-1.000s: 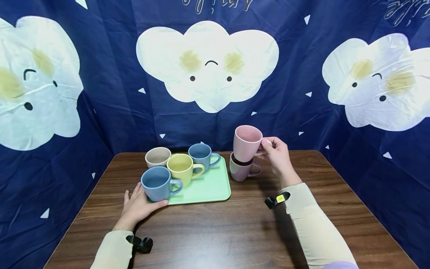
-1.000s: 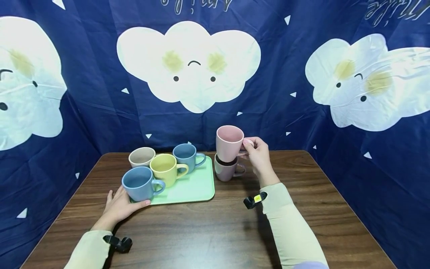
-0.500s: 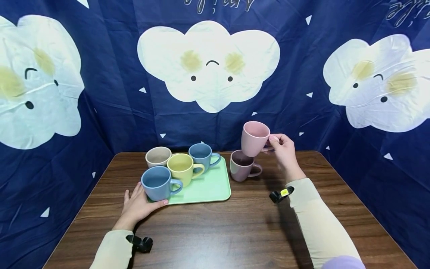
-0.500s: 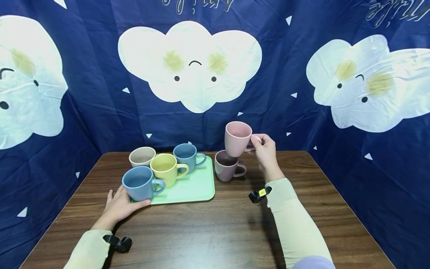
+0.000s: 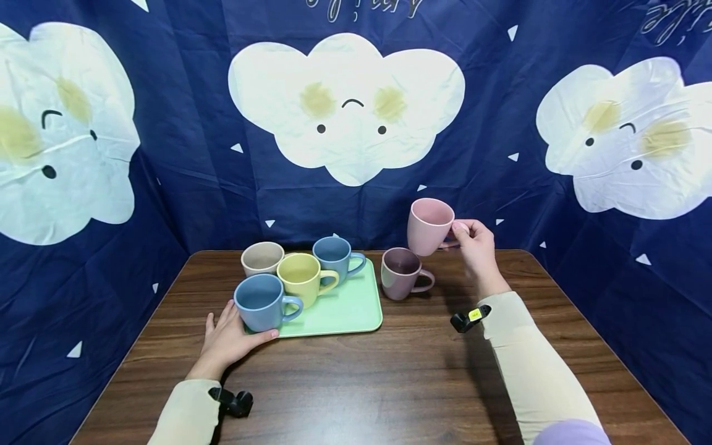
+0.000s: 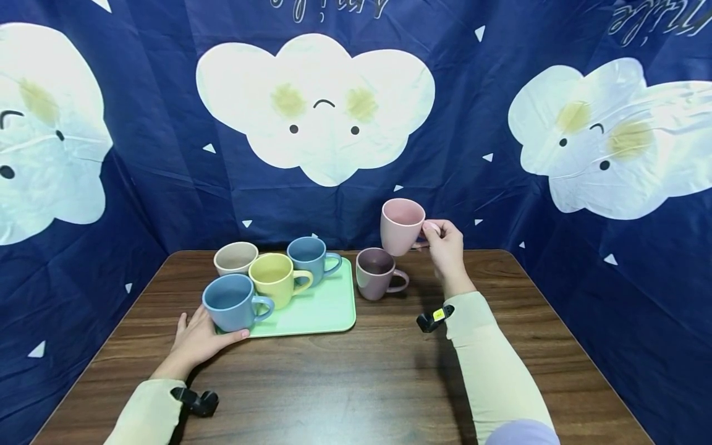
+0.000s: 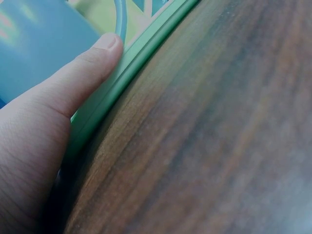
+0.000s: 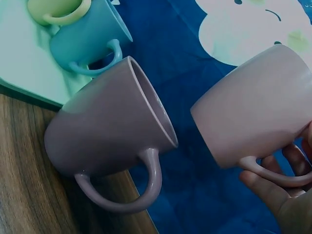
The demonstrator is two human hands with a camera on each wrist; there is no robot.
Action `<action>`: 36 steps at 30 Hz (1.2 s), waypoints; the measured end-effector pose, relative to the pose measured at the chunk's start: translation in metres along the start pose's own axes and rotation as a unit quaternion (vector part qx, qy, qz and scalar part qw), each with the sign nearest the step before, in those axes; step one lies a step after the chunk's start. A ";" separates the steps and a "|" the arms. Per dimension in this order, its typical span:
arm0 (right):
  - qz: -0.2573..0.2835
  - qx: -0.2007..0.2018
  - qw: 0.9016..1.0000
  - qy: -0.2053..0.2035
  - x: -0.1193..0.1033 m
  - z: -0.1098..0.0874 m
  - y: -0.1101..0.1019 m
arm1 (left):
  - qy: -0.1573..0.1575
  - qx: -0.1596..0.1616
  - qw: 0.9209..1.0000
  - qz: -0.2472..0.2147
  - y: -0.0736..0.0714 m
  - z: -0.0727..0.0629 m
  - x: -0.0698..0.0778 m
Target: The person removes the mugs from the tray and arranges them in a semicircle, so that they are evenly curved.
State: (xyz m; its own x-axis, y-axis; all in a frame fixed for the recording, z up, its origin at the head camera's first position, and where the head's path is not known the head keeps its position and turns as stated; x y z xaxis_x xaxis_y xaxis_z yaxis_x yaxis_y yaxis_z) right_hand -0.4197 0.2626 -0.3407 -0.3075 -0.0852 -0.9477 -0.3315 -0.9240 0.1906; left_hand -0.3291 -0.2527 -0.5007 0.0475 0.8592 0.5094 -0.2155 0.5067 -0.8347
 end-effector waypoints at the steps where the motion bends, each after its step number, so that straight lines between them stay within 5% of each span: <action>1: 0.002 0.002 1.000 0.002 0.000 0.000 -0.001 | 0.000 0.000 1.000 0.000 0.000 0.000 0.000; 14: -0.001 0.026 1.000 -0.002 0.004 0.001 -0.009 | 0.000 0.000 1.000 0.001 -0.002 -0.001 0.001; 36: -0.022 0.060 0.998 0.013 0.042 0.009 -0.020 | 0.008 0.009 1.000 -0.006 0.000 0.001 -0.002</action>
State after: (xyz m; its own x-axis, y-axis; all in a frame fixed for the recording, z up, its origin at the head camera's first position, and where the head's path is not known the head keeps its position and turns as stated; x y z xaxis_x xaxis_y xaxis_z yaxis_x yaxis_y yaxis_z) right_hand -0.4337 0.2806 -0.3817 -0.2685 -0.0572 -0.9616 -0.4483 -0.8761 0.1773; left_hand -0.3298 -0.2546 -0.5011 0.0648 0.8545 0.5155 -0.2328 0.5152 -0.8248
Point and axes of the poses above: each hand's wrist, its own z-axis towards the middle knuckle, its own y-axis out of the palm, x = y × z, the point moved 9 cm from there along z, towards the middle knuckle, and after that the axes turned 8 degrees about x, right-handed, at the moved point
